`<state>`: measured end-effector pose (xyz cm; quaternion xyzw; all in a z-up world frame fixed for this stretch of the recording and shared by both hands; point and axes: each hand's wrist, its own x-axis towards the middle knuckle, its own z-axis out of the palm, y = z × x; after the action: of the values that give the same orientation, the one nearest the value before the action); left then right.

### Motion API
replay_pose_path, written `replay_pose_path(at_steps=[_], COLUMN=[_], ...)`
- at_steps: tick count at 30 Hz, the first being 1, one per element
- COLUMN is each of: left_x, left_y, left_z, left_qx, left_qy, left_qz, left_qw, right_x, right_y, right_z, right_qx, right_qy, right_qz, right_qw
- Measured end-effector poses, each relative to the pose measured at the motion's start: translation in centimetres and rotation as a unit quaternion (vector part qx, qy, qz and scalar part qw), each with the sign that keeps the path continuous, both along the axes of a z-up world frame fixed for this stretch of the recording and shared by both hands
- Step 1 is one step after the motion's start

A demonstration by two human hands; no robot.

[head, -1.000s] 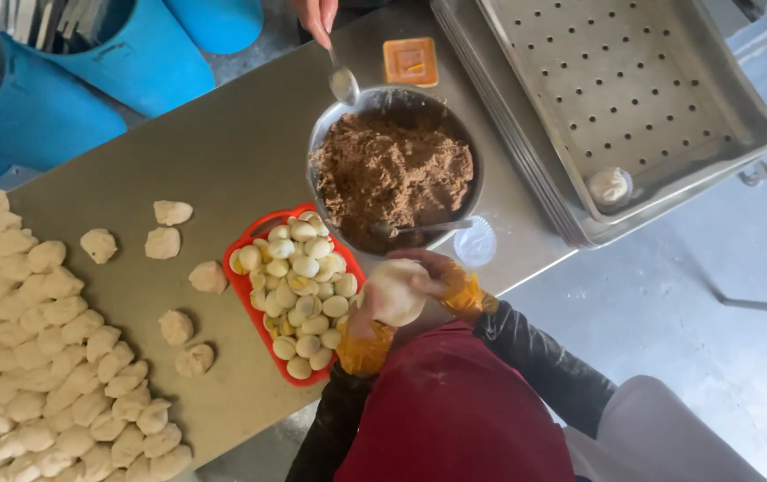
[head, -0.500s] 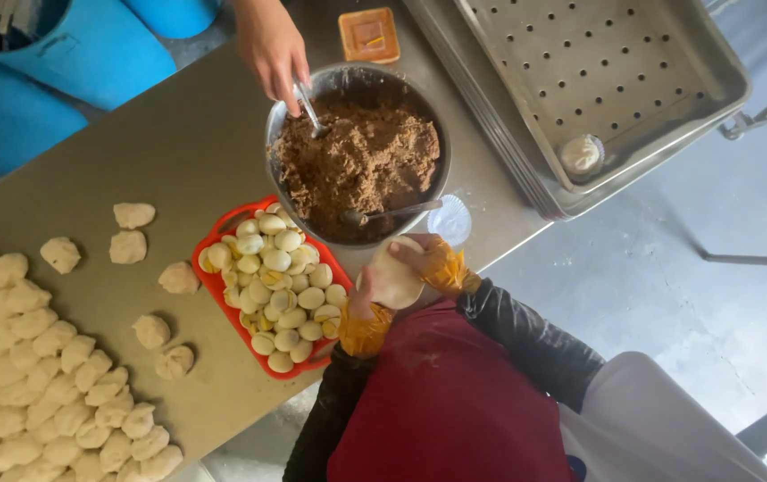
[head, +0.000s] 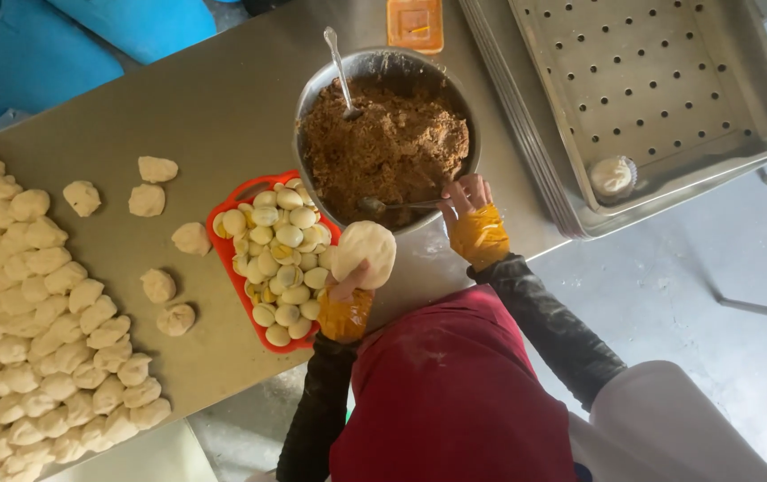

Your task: Making steamed buns by filling dough with meat and boiled egg pieces.

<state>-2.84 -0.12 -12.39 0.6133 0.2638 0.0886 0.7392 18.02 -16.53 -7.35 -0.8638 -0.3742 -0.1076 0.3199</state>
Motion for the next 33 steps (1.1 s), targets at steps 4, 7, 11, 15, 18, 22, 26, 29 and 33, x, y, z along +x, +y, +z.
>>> replay_pose_path(at_steps=[4,7,11,15,18,22,26,29,33], left_x=[-0.2,-0.3,-3.5,-2.8,-2.4,-2.3,-1.8,-3.0,-3.7], left_y=[0.4,1.1,5.3,6.9,8.0,9.2,9.8,9.2,8.7], left_z=[-1.1,-3.0,-10.2,-10.8,-10.5,-10.3,-10.3,-10.4,-10.8], left_qx=[-0.016,-0.028,-0.043,-0.057,-0.064,-0.075,-0.09,-0.109,-0.129], left_qy=[0.004,0.006,0.005,0.002,-0.003,-0.007,-0.012,-0.003,0.002], left_qz=[0.007,0.01,0.014,0.017,0.024,0.032,0.035,0.039,0.05], left_qw=[1.0,1.0,0.999,0.998,0.998,0.997,0.995,0.993,0.99], right_x=[-0.1,-0.1,-0.2,-0.5,-0.7,-0.7,0.0,0.0,0.4], right_y=[0.1,0.1,0.0,0.1,0.7,1.3,1.6,2.1,1.8], right_z=[-0.2,0.1,1.4,1.5,1.5,1.0,0.5,1.3,2.0], right_qx=[0.018,0.018,0.025,0.017,-0.035,-0.091,-0.115,-0.129,-0.151], right_qy=[0.053,0.069,0.109,0.08,0.03,-0.009,-0.035,-0.044,-0.038], right_qz=[-0.001,0.006,0.034,0.082,0.114,0.121,0.136,0.14,0.142], right_qw=[0.998,0.997,0.993,0.993,0.992,0.988,0.983,0.981,0.978])
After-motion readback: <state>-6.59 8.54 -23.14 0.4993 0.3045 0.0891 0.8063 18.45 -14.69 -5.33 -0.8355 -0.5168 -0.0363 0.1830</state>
